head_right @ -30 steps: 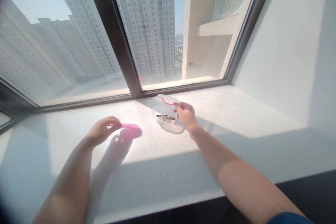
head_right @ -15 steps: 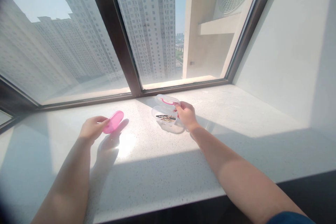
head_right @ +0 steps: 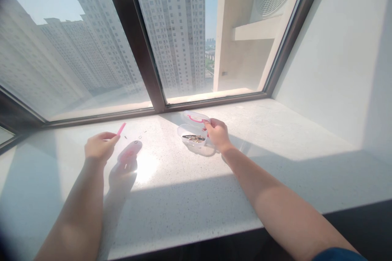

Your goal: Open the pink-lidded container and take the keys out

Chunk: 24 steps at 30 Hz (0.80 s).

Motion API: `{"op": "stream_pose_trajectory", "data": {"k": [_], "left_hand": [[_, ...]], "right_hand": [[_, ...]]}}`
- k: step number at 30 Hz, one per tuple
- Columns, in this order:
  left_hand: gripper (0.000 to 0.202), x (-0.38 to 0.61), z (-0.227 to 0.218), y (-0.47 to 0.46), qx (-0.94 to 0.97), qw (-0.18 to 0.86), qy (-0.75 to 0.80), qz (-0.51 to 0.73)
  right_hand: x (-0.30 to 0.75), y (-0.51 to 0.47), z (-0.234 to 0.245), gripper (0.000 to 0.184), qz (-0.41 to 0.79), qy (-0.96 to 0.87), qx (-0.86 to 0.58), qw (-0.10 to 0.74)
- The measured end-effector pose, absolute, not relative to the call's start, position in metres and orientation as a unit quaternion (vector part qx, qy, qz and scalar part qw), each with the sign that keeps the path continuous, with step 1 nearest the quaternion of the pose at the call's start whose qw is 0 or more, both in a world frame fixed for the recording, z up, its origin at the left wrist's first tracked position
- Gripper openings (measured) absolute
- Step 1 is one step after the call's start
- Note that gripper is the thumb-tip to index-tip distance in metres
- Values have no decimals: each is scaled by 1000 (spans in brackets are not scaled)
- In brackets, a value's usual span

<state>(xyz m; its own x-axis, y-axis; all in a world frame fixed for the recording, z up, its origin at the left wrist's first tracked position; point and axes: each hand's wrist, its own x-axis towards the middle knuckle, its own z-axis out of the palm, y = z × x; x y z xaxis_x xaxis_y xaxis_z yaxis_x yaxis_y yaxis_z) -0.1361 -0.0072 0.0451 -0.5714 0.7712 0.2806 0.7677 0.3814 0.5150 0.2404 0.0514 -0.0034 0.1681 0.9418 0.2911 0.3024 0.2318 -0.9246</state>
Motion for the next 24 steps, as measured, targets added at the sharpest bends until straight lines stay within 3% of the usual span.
{"op": "stream_pose_trajectory", "data": {"k": [6,16,22,24], "left_hand": [[16,-144,33,-4,512,31,835,198],[7,-165,17,-4,493,68,851,165],[29,-136,26,-3,523,44,817,239],[40,-111,30,-4,564,118,759,303]], "right_hand": [[238,47,-2,42,299,-581,-534,537],[237,46,-3,41,322,-582,-523,533],[232,45,-2,43,355,-583,-493,540],[229,42,0,42,363,-593,-478,537]]}}
